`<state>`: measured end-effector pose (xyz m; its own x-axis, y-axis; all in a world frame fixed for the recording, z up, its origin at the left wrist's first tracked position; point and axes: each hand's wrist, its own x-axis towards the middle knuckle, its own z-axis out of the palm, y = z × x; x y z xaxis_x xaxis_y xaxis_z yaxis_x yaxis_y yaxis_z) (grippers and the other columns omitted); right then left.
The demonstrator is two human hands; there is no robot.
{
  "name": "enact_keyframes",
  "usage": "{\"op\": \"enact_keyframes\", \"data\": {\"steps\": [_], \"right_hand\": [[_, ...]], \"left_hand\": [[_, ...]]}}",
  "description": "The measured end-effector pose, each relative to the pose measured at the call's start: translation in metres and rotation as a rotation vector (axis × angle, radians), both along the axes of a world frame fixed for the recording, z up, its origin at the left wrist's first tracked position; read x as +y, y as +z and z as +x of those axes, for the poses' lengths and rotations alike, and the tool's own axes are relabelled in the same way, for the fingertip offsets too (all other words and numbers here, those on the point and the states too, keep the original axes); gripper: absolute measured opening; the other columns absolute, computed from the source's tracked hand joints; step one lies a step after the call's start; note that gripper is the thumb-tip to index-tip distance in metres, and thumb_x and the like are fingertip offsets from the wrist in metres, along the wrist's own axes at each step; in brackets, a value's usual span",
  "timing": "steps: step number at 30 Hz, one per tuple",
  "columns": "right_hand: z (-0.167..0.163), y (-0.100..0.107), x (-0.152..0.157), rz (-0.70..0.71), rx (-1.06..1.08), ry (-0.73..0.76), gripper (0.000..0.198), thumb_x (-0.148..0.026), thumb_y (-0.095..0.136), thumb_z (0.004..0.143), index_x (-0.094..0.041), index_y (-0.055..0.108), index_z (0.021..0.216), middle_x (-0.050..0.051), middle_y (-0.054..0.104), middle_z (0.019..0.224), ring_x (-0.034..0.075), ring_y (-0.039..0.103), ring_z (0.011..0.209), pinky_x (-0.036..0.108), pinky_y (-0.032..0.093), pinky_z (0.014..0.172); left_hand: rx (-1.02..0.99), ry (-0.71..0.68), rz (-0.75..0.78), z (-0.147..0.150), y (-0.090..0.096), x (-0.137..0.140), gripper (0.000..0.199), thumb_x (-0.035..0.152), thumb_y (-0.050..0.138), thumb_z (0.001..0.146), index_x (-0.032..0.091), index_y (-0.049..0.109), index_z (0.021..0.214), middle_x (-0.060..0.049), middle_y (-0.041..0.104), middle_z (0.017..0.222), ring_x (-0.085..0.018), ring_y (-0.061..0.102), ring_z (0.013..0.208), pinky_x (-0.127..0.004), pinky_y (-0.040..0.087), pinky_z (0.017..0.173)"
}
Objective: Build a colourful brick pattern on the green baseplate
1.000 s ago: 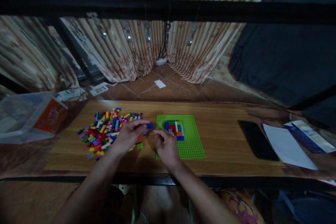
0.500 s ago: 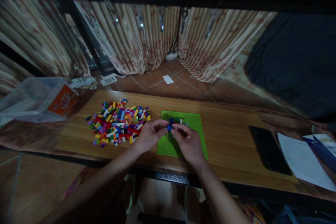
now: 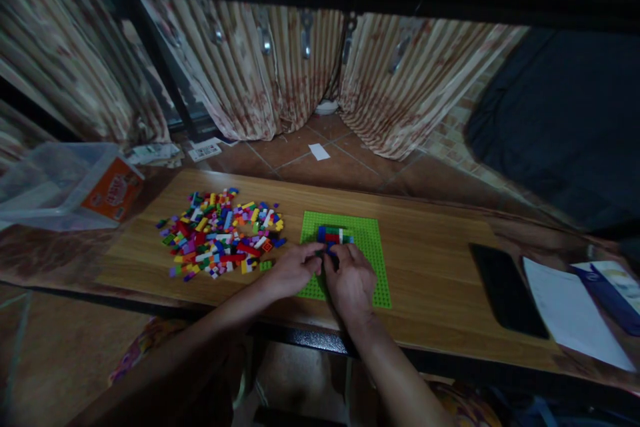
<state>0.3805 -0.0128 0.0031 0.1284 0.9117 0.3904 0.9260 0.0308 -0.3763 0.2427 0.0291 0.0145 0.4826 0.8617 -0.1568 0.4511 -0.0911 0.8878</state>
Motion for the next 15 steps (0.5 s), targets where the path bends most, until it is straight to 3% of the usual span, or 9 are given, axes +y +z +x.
{"op": "enact_keyframes", "data": {"steps": [6,12,15], "right_hand": [[0.01,0.005,0.002,-0.013,0.2,0.04,0.022,-0.036,0.057,0.084,-0.018,0.068,0.09,0.006,0.066,0.086,0.02,0.06,0.079,0.03,0.045,0.069],[0.03,0.008,0.013,-0.009,0.439,-0.127,0.032,-0.04,0.052,0.084,-0.015,0.068,0.094,0.01,0.067,0.09,0.02,0.06,0.075,0.035,0.047,0.072],[0.033,0.004,0.018,-0.038,0.48,-0.182,0.04,-0.045,0.052,0.082,-0.013,0.066,0.102,0.014,0.067,0.099,0.024,0.061,0.084,0.039,0.047,0.079]], "left_hand": [[-0.007,-0.017,-0.019,0.002,-0.002,0.001,0.044,0.02,0.041,0.085,0.011,0.057,0.124,-0.004,0.068,0.076,-0.016,0.062,0.07,-0.026,0.05,0.068],[0.043,-0.017,-0.024,0.002,0.002,0.0,0.048,0.019,0.041,0.085,0.013,0.053,0.131,-0.004,0.07,0.081,-0.015,0.062,0.067,-0.026,0.051,0.067],[0.078,-0.027,0.019,0.002,0.006,-0.002,0.047,0.02,0.041,0.086,0.012,0.054,0.131,-0.006,0.071,0.084,-0.017,0.064,0.074,-0.028,0.051,0.075]]}}
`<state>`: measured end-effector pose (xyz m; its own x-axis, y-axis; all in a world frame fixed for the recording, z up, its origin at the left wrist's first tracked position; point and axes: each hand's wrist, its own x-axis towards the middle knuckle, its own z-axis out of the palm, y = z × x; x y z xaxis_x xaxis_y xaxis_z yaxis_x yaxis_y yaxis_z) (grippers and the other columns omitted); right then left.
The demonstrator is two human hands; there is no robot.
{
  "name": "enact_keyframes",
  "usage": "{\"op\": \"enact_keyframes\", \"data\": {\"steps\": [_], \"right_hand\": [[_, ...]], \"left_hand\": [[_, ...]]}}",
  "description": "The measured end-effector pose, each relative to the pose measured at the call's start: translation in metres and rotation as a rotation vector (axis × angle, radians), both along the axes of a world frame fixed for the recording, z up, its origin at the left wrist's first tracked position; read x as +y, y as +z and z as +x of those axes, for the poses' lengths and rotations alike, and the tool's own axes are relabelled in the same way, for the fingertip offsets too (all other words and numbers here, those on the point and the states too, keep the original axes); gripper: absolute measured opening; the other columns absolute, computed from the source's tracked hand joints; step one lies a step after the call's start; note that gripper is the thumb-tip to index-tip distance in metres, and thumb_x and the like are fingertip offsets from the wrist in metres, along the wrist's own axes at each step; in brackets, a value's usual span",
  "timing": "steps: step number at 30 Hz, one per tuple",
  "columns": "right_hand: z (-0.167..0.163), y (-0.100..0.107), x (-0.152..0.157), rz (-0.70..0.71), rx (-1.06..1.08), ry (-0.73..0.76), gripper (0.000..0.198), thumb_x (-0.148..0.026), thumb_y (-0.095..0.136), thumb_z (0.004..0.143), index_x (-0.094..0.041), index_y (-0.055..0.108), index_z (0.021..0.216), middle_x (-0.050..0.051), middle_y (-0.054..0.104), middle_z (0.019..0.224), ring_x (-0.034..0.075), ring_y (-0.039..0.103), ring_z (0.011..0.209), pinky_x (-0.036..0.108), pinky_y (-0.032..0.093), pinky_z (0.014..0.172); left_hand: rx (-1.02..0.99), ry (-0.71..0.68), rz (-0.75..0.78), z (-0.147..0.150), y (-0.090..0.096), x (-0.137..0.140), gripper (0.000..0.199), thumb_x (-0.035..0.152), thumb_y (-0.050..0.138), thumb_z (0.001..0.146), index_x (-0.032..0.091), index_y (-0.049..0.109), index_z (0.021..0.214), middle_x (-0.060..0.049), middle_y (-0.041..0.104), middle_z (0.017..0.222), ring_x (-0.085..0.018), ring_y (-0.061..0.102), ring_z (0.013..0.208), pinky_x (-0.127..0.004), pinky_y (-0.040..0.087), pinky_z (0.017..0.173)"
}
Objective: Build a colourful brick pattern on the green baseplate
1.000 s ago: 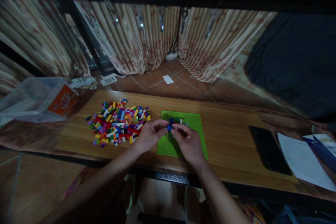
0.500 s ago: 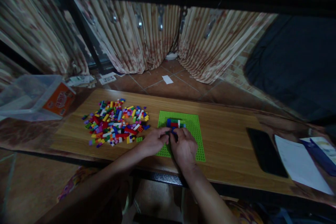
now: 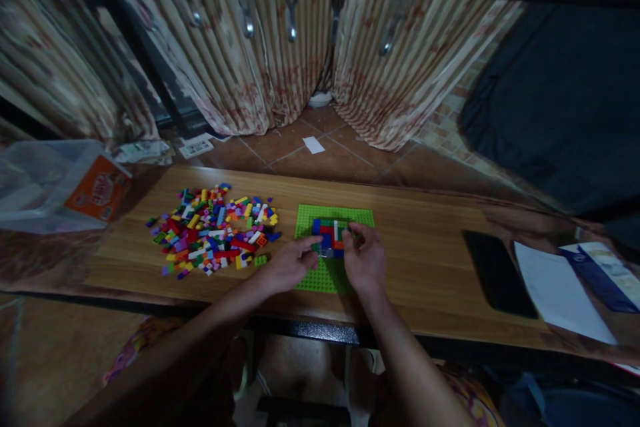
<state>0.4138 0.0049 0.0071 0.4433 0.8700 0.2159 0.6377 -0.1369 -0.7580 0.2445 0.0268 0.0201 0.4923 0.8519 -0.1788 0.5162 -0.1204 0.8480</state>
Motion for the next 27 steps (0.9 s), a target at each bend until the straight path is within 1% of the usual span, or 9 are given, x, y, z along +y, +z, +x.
{"op": "enact_keyframes", "data": {"steps": [3,7,9,14,21,24,27], "right_hand": [[-0.003,-0.006,0.001,-0.039,-0.044,0.021,0.054,-0.051,0.052,0.081,-0.01,0.061,0.115,0.017,0.063,0.111,0.028,0.057,0.102,0.044,0.044,0.09],[-0.01,-0.011,0.001,-0.106,-0.172,0.042,0.064,-0.055,0.054,0.08,-0.008,0.056,0.122,0.02,0.059,0.116,0.031,0.051,0.111,0.047,0.039,0.097],[-0.012,-0.011,0.001,-0.132,-0.203,0.036,0.064,-0.055,0.055,0.079,-0.009,0.055,0.123,0.019,0.058,0.117,0.032,0.05,0.113,0.047,0.038,0.098],[-0.015,-0.011,0.003,-0.182,-0.199,-0.004,0.064,-0.054,0.056,0.079,-0.012,0.053,0.126,0.018,0.057,0.121,0.032,0.048,0.116,0.047,0.039,0.095],[-0.015,-0.013,0.006,-0.223,-0.179,-0.016,0.064,-0.054,0.057,0.078,-0.015,0.051,0.128,0.017,0.056,0.124,0.032,0.047,0.119,0.047,0.039,0.096],[-0.013,-0.013,0.009,-0.243,-0.166,-0.018,0.065,-0.053,0.06,0.076,-0.016,0.051,0.128,0.016,0.055,0.125,0.032,0.047,0.119,0.047,0.039,0.095],[-0.011,-0.012,0.013,-0.254,-0.157,-0.011,0.064,-0.052,0.062,0.073,-0.018,0.052,0.127,0.015,0.055,0.125,0.032,0.049,0.117,0.048,0.04,0.094]], "left_hand": [[0.042,-0.011,0.041,0.001,0.004,-0.002,0.046,0.021,0.042,0.087,0.012,0.053,0.131,-0.008,0.071,0.091,-0.019,0.065,0.082,-0.031,0.051,0.081],[0.11,-0.036,0.11,0.003,0.009,-0.006,0.045,0.019,0.042,0.088,0.014,0.053,0.131,-0.008,0.071,0.092,-0.02,0.065,0.086,-0.034,0.05,0.085],[0.165,-0.052,0.14,0.004,0.012,-0.007,0.044,0.019,0.042,0.088,0.015,0.053,0.13,-0.008,0.07,0.091,-0.021,0.064,0.086,-0.035,0.05,0.085],[0.274,-0.085,0.177,0.006,0.014,-0.008,0.045,0.02,0.043,0.088,0.016,0.05,0.132,-0.01,0.069,0.092,-0.023,0.065,0.085,-0.037,0.05,0.082],[0.296,-0.109,0.215,0.006,0.008,-0.009,0.046,0.022,0.041,0.089,0.017,0.046,0.135,-0.009,0.069,0.092,-0.022,0.065,0.084,-0.036,0.05,0.082],[0.284,-0.122,0.226,0.005,0.004,-0.009,0.048,0.022,0.041,0.089,0.016,0.044,0.136,-0.011,0.069,0.096,-0.023,0.065,0.087,-0.036,0.05,0.083],[0.29,-0.105,0.23,0.005,0.003,-0.009,0.049,0.023,0.042,0.089,0.015,0.043,0.138,-0.013,0.069,0.097,-0.024,0.065,0.089,-0.038,0.05,0.083]]}}
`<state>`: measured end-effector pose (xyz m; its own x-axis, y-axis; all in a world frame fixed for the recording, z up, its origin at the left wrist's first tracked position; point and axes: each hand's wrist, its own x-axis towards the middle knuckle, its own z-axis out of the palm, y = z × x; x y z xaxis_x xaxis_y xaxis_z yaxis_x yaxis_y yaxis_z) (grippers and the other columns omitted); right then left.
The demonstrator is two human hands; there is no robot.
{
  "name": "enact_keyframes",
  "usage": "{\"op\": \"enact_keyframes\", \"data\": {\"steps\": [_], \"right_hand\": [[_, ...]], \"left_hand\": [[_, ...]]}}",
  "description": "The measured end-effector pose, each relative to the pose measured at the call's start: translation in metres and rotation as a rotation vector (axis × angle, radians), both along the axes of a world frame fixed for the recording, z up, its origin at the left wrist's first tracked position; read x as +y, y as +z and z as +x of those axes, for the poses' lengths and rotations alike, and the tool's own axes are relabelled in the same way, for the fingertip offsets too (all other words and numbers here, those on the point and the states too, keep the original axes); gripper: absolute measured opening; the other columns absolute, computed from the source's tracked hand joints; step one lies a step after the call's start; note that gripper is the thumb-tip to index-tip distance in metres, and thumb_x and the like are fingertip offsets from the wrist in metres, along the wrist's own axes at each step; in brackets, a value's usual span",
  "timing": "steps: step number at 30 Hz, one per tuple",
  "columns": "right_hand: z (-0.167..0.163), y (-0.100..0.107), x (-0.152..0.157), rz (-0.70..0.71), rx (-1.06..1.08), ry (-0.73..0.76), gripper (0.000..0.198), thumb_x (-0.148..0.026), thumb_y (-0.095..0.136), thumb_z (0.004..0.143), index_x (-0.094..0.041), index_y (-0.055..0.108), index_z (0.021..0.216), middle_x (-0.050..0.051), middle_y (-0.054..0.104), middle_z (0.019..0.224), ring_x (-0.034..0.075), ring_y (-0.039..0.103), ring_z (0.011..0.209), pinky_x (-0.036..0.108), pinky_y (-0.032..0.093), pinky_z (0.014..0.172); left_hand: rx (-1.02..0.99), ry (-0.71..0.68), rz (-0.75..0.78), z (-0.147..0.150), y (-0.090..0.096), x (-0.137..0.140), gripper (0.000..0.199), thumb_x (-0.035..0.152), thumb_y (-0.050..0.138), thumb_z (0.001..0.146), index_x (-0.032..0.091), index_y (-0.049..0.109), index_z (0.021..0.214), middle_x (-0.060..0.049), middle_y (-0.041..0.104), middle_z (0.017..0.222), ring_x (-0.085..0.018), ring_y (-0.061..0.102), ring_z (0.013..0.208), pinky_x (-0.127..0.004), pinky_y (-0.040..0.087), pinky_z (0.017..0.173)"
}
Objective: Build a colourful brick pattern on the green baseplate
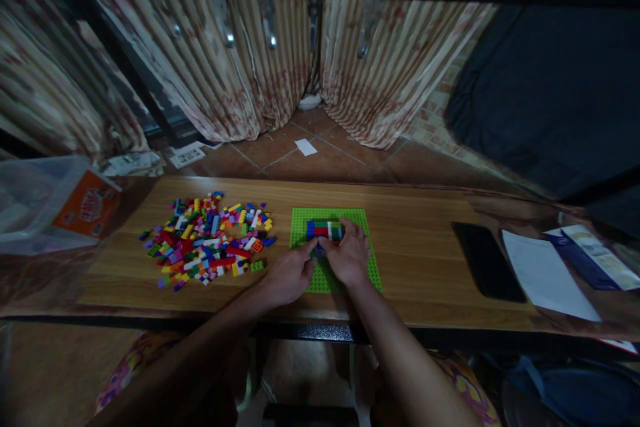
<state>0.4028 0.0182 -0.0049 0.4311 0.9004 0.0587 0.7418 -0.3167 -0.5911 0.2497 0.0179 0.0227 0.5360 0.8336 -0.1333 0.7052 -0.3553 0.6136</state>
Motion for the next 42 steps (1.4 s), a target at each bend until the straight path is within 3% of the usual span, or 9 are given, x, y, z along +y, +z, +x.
{"op": "enact_keyframes", "data": {"steps": [9,13,16,23,27,30,33,38,42], "right_hand": [[0.002,-0.003,0.002,0.058,0.015,0.024,0.062,-0.052,0.063,0.072,-0.017,0.056,0.123,0.016,0.058,0.12,0.032,0.051,0.116,0.048,0.04,0.095],[0.006,-0.005,-0.001,0.099,0.038,0.067,0.064,-0.056,0.057,0.076,-0.014,0.054,0.124,0.018,0.058,0.121,0.032,0.05,0.118,0.048,0.038,0.099],[0.014,-0.005,-0.001,0.101,0.125,0.077,0.065,-0.055,0.053,0.079,-0.011,0.052,0.126,0.019,0.059,0.12,0.03,0.055,0.113,0.047,0.041,0.097],[0.028,-0.006,-0.003,0.103,0.172,0.096,0.055,-0.054,0.057,0.077,-0.016,0.061,0.117,0.015,0.064,0.112,0.025,0.064,0.085,0.043,0.049,0.078],[0.03,-0.005,-0.003,0.075,0.171,0.099,0.054,-0.055,0.059,0.075,-0.016,0.064,0.113,0.014,0.067,0.101,0.026,0.064,0.081,0.043,0.05,0.075],[0.028,-0.004,-0.002,0.078,0.172,0.106,0.051,-0.054,0.059,0.075,-0.017,0.065,0.11,0.012,0.067,0.094,0.026,0.064,0.078,0.044,0.049,0.074],[0.025,-0.002,-0.001,0.093,0.143,0.115,0.048,-0.052,0.058,0.076,-0.018,0.066,0.108,0.013,0.066,0.099,0.025,0.064,0.079,0.043,0.049,0.076],[0.021,0.001,-0.001,0.065,0.12,0.112,0.048,-0.05,0.057,0.077,-0.016,0.065,0.11,0.015,0.064,0.108,0.023,0.063,0.079,0.042,0.049,0.076],[0.022,0.001,0.0,0.098,0.123,0.111,0.047,-0.049,0.058,0.078,-0.016,0.065,0.111,0.013,0.065,0.104,0.022,0.062,0.078,0.041,0.049,0.076]], "left_hand": [[-0.137,0.044,-0.028,-0.013,0.008,0.009,0.044,0.02,0.044,0.086,0.015,0.054,0.129,-0.008,0.071,0.091,-0.019,0.065,0.081,-0.031,0.052,0.077],[-0.287,0.113,-0.049,-0.049,0.018,0.036,0.034,0.022,0.043,0.087,0.014,0.065,0.113,-0.004,0.069,0.08,-0.015,0.062,0.07,-0.026,0.05,0.067],[-0.29,0.206,-0.019,-0.084,0.029,0.058,0.029,0.022,0.047,0.085,0.013,0.068,0.102,-0.002,0.067,0.073,-0.014,0.061,0.066,-0.023,0.047,0.063],[-0.129,0.03,-0.082,-0.14,0.041,0.07,0.017,0.018,0.059,0.074,0.014,0.071,0.086,-0.002,0.07,0.077,-0.013,0.061,0.072,-0.02,0.047,0.066],[-0.029,0.024,-0.086,-0.14,0.042,0.061,0.024,0.01,0.058,0.068,0.015,0.072,0.087,-0.002,0.071,0.082,-0.014,0.063,0.075,-0.022,0.047,0.07],[0.024,-0.059,-0.061,-0.127,0.045,0.05,0.019,0.013,0.06,0.07,0.017,0.071,0.085,-0.001,0.07,0.081,-0.014,0.062,0.075,-0.022,0.046,0.069],[0.123,-0.162,0.002,-0.113,0.043,0.04,0.013,0.019,0.066,0.068,0.019,0.07,0.08,-0.001,0.068,0.082,-0.016,0.062,0.078,-0.023,0.045,0.07],[0.306,-0.158,0.131,-0.101,0.035,0.029,0.01,0.017,0.065,0.068,0.019,0.067,0.078,-0.004,0.067,0.083,-0.022,0.062,0.085,-0.029,0.046,0.076],[0.307,-0.187,0.192,-0.095,0.038,0.027,0.01,0.016,0.058,0.075,0.019,0.065,0.082,-0.005,0.066,0.088,-0.022,0.063,0.086,-0.029,0.047,0.077]]}}
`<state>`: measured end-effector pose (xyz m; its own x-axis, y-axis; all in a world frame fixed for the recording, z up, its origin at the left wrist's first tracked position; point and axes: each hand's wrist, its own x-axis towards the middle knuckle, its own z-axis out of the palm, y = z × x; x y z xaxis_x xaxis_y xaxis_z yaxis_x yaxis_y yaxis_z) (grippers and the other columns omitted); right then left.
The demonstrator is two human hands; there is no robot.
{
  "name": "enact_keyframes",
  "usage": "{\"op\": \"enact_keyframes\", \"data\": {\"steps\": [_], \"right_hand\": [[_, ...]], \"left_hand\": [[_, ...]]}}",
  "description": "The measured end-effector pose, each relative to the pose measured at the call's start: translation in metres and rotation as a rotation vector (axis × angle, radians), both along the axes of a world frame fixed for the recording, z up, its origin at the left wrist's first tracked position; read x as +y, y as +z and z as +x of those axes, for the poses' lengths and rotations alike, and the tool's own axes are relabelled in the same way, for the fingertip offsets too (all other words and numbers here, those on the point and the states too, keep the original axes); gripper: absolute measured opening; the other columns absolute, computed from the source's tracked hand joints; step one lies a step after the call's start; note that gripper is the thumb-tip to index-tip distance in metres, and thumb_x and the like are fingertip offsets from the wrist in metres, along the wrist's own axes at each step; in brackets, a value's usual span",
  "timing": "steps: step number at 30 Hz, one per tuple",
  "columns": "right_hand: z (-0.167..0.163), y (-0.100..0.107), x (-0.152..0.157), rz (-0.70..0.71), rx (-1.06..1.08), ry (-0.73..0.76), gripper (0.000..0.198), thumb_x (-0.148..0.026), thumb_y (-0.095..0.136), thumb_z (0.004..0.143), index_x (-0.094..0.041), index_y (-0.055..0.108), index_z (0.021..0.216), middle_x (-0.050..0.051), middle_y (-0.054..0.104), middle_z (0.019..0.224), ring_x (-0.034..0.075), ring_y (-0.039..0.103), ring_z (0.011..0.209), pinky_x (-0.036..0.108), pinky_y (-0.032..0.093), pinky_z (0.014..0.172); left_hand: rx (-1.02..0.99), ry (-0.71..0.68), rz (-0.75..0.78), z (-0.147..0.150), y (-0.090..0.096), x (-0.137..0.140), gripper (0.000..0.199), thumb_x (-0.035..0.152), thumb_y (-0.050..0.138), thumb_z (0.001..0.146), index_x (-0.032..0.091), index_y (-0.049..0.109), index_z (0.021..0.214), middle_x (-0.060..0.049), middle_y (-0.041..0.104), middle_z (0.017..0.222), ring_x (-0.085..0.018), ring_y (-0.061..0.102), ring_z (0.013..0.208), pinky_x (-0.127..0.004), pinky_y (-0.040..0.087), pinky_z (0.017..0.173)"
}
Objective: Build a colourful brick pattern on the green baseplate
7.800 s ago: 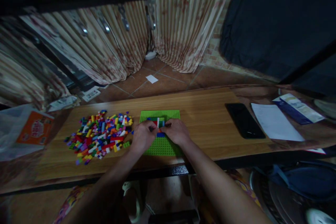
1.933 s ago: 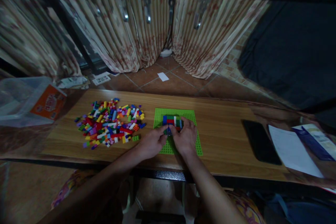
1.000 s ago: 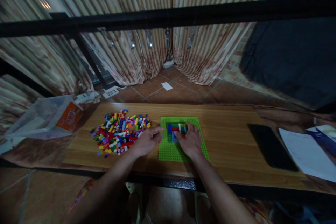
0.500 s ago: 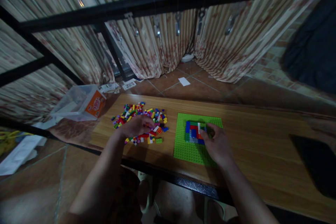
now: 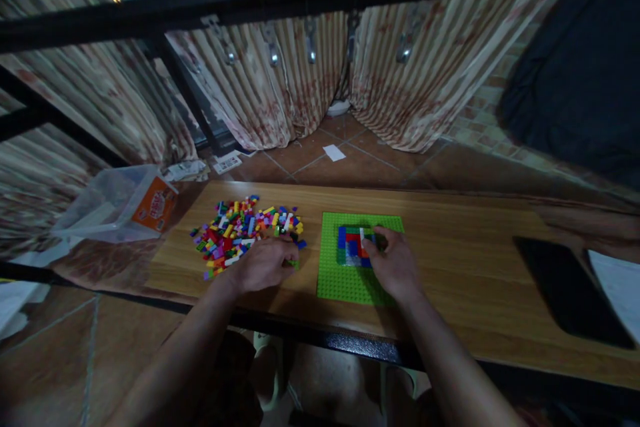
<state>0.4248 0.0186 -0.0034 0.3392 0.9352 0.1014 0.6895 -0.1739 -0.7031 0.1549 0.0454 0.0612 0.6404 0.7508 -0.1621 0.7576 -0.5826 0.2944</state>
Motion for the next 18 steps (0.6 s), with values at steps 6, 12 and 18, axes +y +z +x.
{"op": "enact_keyframes", "data": {"steps": [6,12,18], "right_hand": [[-0.001,0.0,0.002,0.011,-0.006,0.01,0.044,-0.046,0.057,0.08,-0.016,0.065,0.111,0.012,0.065,0.102,0.02,0.062,0.08,0.039,0.049,0.078],[-0.001,0.004,0.0,0.016,0.014,0.017,0.043,-0.044,0.057,0.08,-0.015,0.065,0.11,0.011,0.066,0.097,0.019,0.061,0.075,0.038,0.05,0.076],[-0.002,0.008,-0.001,-0.003,0.045,0.038,0.042,-0.041,0.056,0.08,-0.014,0.065,0.111,0.014,0.065,0.105,0.02,0.063,0.08,0.039,0.05,0.08]], "left_hand": [[-0.221,0.072,0.046,0.036,-0.006,0.0,0.013,0.018,0.054,0.085,0.018,0.062,0.095,-0.005,0.064,0.094,-0.018,0.062,0.087,-0.027,0.048,0.081],[-0.369,0.097,0.068,0.069,-0.029,0.004,0.016,0.014,0.052,0.087,0.018,0.063,0.098,-0.005,0.063,0.095,-0.017,0.061,0.09,-0.027,0.048,0.085],[-0.365,0.094,0.073,0.082,-0.035,0.005,0.017,0.015,0.052,0.089,0.02,0.063,0.102,-0.004,0.063,0.096,-0.017,0.062,0.091,-0.028,0.049,0.087]]}}
